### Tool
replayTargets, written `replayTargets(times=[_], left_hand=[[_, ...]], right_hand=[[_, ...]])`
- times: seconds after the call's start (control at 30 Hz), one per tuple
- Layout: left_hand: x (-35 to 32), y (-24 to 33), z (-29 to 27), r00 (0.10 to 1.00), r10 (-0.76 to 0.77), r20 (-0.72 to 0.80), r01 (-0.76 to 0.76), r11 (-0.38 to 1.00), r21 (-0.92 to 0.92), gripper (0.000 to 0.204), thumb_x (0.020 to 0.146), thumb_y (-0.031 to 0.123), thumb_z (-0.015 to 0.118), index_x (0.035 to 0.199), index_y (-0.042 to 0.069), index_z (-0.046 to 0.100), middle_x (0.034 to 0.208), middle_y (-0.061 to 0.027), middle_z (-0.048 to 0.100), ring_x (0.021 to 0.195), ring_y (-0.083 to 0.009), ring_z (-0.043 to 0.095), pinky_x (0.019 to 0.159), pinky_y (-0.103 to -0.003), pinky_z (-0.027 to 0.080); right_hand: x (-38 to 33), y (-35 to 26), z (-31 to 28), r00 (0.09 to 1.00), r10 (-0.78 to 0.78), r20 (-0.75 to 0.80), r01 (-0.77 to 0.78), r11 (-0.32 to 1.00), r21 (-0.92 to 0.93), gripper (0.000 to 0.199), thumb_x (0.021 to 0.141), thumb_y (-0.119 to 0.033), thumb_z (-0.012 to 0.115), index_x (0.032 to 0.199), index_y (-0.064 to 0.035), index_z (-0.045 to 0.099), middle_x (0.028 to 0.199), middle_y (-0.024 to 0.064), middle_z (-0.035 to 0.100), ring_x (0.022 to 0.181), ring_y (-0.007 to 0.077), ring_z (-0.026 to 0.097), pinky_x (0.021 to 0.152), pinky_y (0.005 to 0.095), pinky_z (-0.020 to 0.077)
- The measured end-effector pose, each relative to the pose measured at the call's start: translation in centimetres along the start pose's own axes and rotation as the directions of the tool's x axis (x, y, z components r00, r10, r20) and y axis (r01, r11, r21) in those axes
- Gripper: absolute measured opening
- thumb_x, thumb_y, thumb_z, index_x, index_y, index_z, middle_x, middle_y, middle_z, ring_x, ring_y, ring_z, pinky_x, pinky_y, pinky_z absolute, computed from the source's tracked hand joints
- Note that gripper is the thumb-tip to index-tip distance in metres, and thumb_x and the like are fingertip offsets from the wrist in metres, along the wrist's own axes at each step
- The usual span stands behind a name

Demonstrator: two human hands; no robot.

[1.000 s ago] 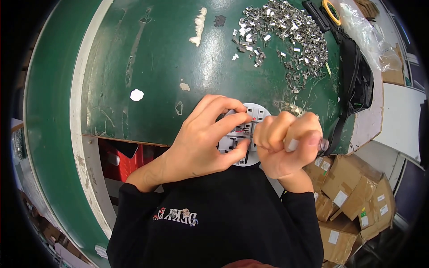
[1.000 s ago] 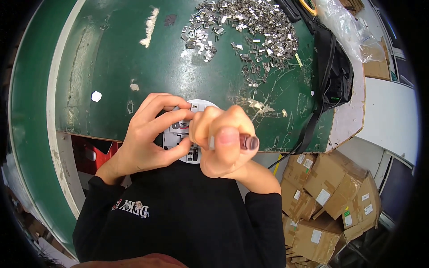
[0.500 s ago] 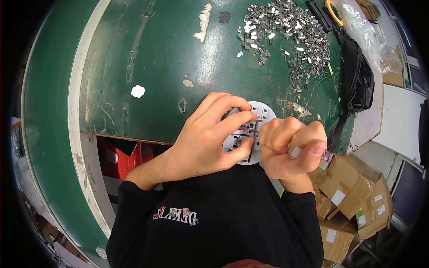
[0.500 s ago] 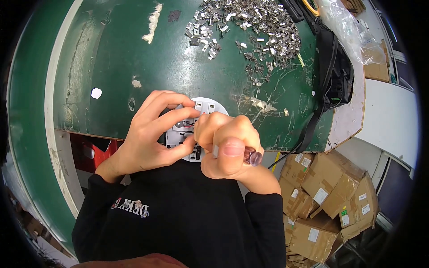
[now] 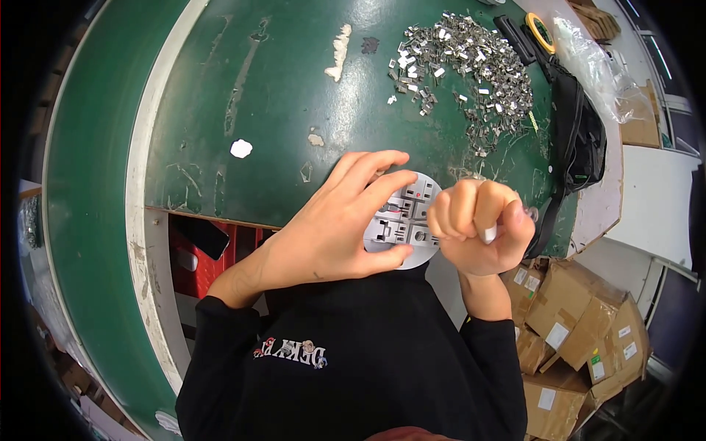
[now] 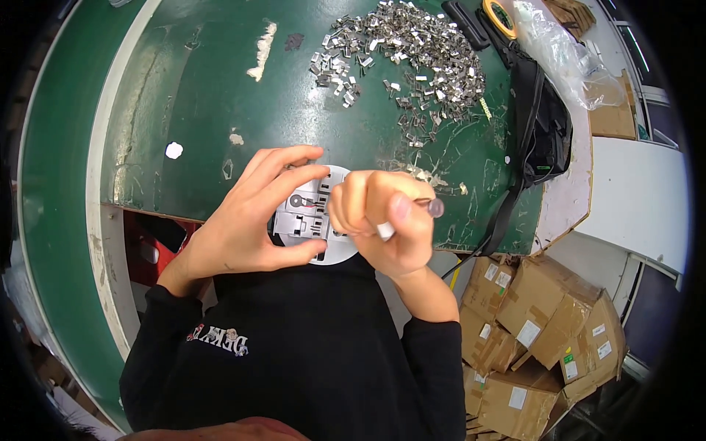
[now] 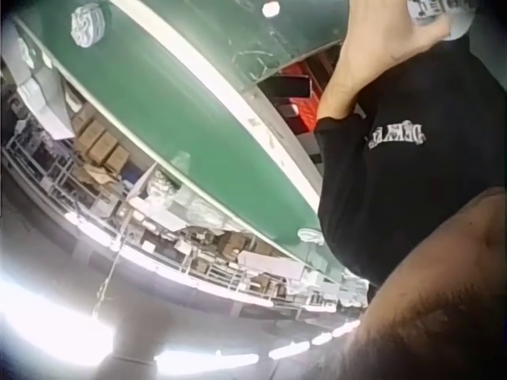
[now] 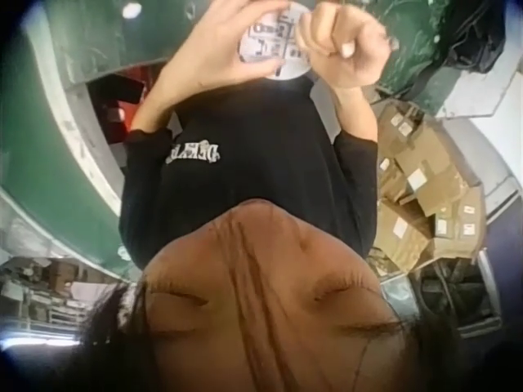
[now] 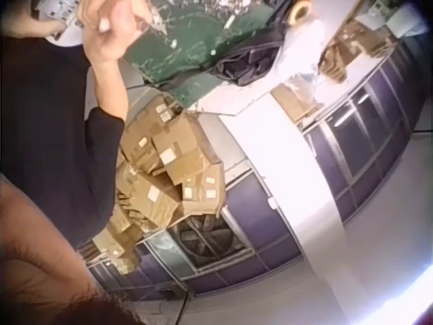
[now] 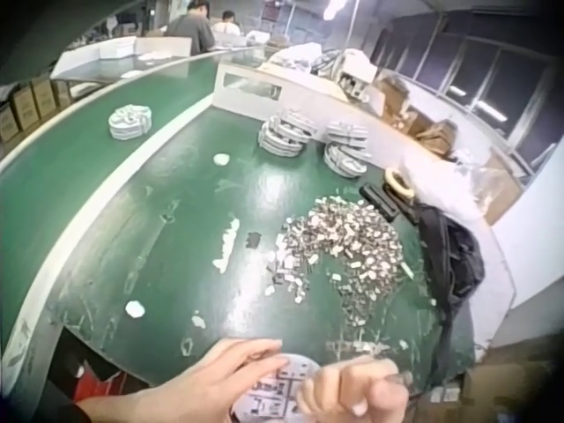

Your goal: The recorder is assembling small electronic components into circular LED circuit boards using a handheld press tool at a factory workbench.

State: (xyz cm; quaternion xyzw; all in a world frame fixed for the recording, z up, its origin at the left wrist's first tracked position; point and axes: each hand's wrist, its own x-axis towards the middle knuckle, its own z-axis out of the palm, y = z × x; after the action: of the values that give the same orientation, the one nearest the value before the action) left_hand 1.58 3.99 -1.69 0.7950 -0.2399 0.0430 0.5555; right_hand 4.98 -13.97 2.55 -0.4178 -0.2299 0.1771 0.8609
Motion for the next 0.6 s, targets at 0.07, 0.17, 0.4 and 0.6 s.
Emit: replayTargets(times=[0.07, 0.17, 0.4, 0.6], left_hand=[[0.1, 0.1, -0.1, 0.999, 0.021, 0.037, -0.023, 0.998, 0.051, 0.073, 0.066, 0.017, 0.082, 0.131, 0.0, 0.054, 0.138, -0.0154, 0.049, 0.12, -0.0316, 0.047, 0.101, -0.04, 0.043], [0.2, 0.2, -0.2, 0.987, 0.072, 0.141, -0.097, 0.978, 0.183, 0.087, 0.066, 0.028, 0.084, 0.136, -0.006, 0.044, 0.141, -0.0217, 0.043, 0.122, -0.0359, 0.043, 0.103, -0.042, 0.041], [0.0, 0.1, -0.1, 0.982, 0.053, 0.182, -0.095, 0.968, 0.231, 0.103, 0.061, 0.031, 0.087, 0.143, -0.005, 0.037, 0.144, -0.0184, 0.043, 0.126, -0.0342, 0.042, 0.106, -0.043, 0.039], [0.1, 0.0, 0.1, 0.977, 0.08, 0.196, -0.132, 0.953, 0.271, 0.099, 0.06, 0.032, 0.087, 0.139, -0.008, 0.04, 0.14, -0.022, 0.043, 0.122, -0.0349, 0.043, 0.105, -0.042, 0.039]], right_hand=[[-0.1, 0.1, 0.2, 1.0, -0.014, 0.011, 0.015, 1.0, -0.026, 0.04, 0.098, -0.025, 0.047, 0.061, -0.0128, 0.036, 0.056, 0.0017, 0.038, 0.049, 0.0111, 0.024, 0.046, 0.0272, 0.0252], [-0.1, 0.5, 0.5, 0.998, -0.042, 0.047, 0.047, 0.993, -0.112, 0.039, 0.097, -0.022, 0.046, 0.061, -0.012, 0.037, 0.056, 0.0013, 0.038, 0.049, 0.0113, 0.024, 0.046, 0.0267, 0.0249], [-0.1, 0.8, 0.8, 0.998, -0.063, 0.013, 0.065, 0.968, -0.242, 0.038, 0.094, -0.016, 0.046, 0.058, -0.0116, 0.035, 0.052, 0.0022, 0.038, 0.046, 0.0126, 0.023, 0.043, 0.028, 0.0247], [-0.3, 1.9, 0.9, 0.972, -0.158, 0.173, 0.225, 0.841, -0.492, 0.038, 0.091, -0.013, 0.047, 0.055, -0.011, 0.033, 0.048, 0.0034, 0.038, 0.042, 0.0142, 0.022, 0.041, 0.0295, 0.0243]])
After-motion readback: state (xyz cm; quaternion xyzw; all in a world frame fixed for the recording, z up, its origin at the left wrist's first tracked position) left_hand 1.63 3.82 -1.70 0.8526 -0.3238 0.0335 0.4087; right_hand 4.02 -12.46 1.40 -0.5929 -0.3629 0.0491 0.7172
